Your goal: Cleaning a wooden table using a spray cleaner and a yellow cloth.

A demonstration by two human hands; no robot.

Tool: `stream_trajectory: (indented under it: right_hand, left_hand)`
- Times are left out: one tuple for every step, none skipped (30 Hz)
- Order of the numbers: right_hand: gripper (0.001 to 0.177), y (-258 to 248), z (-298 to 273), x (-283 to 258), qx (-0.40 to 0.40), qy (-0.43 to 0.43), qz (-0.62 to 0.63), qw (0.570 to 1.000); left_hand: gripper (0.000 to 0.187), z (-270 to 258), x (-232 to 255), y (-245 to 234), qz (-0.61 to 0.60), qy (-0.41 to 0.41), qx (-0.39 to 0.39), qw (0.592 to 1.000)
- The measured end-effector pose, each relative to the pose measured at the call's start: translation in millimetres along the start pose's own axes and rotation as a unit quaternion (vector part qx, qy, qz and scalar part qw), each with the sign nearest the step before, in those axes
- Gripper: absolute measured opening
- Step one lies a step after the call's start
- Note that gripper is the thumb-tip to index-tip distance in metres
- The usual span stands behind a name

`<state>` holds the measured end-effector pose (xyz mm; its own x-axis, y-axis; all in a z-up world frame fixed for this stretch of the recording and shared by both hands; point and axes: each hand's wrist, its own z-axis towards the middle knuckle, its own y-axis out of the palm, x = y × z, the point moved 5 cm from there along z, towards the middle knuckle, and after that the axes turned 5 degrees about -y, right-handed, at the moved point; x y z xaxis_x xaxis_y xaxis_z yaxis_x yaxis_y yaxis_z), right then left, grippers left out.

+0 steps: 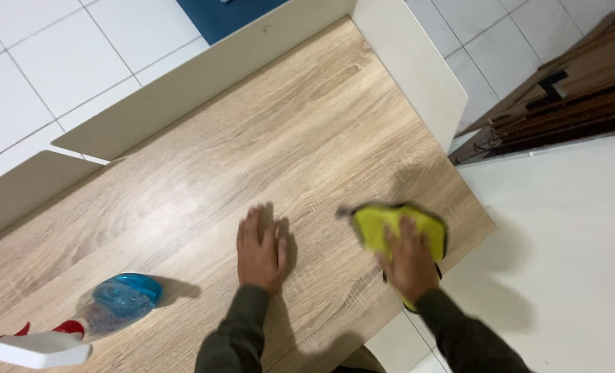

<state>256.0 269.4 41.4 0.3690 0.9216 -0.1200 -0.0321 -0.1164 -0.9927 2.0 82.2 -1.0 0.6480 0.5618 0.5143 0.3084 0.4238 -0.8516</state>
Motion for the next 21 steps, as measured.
stream_trajectory:
  right_hand:
    - [0.072,-2.0,22.5,18.9,0.002,0.075,-0.006,0.997]
    - [0.081,-2.7,39.1,33.7,0.0,0.153,-0.009,0.988]
    - [0.081,14.2,53.0,54.5,0.0,0.153,-0.004,0.988]
    - [0.074,27.1,65.9,77.8,0.031,0.159,-0.026,0.986]
    - [0.068,40.2,78.4,100.7,0.062,0.166,-0.048,0.983]
    - [0.068,45.5,93.7,110.5,0.063,0.164,-0.046,0.983]
    - [0.065,49.4,108.5,120.3,0.084,0.165,-0.026,0.982]
    - [0.063,54.2,121.5,130.0,0.103,0.166,-0.007,0.981]
    - [0.063,51.8,133.0,119.6,0.103,0.166,-0.005,0.981]
    - [0.061,47.1,141.8,111.9,0.099,0.161,-0.014,0.982]
    - [0.06,42.5,150.2,104.5,0.095,0.156,-0.024,0.983]
    - [0.06,25.4,153.4,75.6,0.093,0.157,-0.025,0.983]
    - [0.063,11.4,158.1,43.8,0.063,0.122,0.009,0.991]
    - [0.066,-3.5,166.4,11.0,0.036,0.087,0.046,0.994]
    - [0.066,-12.6,159.1,-20.8,0.039,0.088,0.047,0.994]
    - [0.055,-18.3,150.4,-51.4,0.005,0.082,0.095,0.992]
    - [0.047,-24.0,141.4,-82.4,-0.028,0.077,0.143,0.986]
    - [0.047,-10.2,115.1,-99.1,-0.026,0.08,0.141,0.986]
    - [0.048,5.3,90.5,-124.5,-0.053,0.002,0.123,0.991]
    - [0.049,21.7,66.8,-152.7,-0.08,-0.078,0.105,0.988]
    - [0.049,23.9,41.3,-156.1,-0.078,-0.077,0.105,0.988]
  left_hand:
    - [0.048,-15.4,-0.5,-2.9,-0.01,0.012,0.004,1.0]
    - [0.041,-35.4,-1.8,-7.4,-0.018,0.025,0.002,1.0]
    - [0.041,-49.6,-5.3,-9.2,-0.013,0.024,0.001,1.0]
    - [0.038,-63.6,-8.3,-7.3,-0.009,0.011,-0.014,1.0]
    - [0.035,-77.9,-11.3,-5.6,-0.004,-0.001,-0.028,1.0]
    - [0.035,-84.0,-11.5,-7.9,-0.001,-0.002,-0.027,1.0]
    - [0.036,-90.5,-11.2,-9.7,-0.01,0.001,-0.033,0.999]
    - [0.038,-98.0,-10.9,-10.8,-0.018,0.005,-0.039,0.999]
    - [0.038,-98.7,-11.2,-13.2,-0.016,0.004,-0.04,0.999]
    - [0.039,-99.5,-8.5,-12.2,-0.015,0.005,-0.055,0.998]
    - [0.04,-100.6,-5.4,-10.9,-0.015,0.006,-0.071,0.997]
    - [0.04,-100.7,-4.5,-11.9,-0.017,0.006,-0.072,0.997]
    - [0.042,-101.0,-2.3,-13.9,-0.017,0.011,-0.066,0.998]
    - [0.045,-97.5,-1.9,-18.1,-0.014,0.019,-0.058,0.998]
    - [0.045,-98.2,-3.2,-18.7,-0.012,0.021,-0.057,0.998]
    - [0.046,-99.0,-2.7,-18.7,-0.021,0.023,-0.046,0.998]
    - [0.047,-99.9,-1.8,-18.6,-0.031,0.026,-0.035,0.999]
    - [0.047,-102.1,-3.1,-15.6,-0.033,0.029,-0.035,0.998]
    - [0.047,-103.9,-5.3,-13.2,-0.029,0.025,-0.032,0.999]
    - [0.047,-105.6,-10.0,-13.0,-0.023,0.02,-0.028,0.999]
    - [0.047,-107.3,-11.0,-11.9,-0.023,0.022,-0.027,0.999]
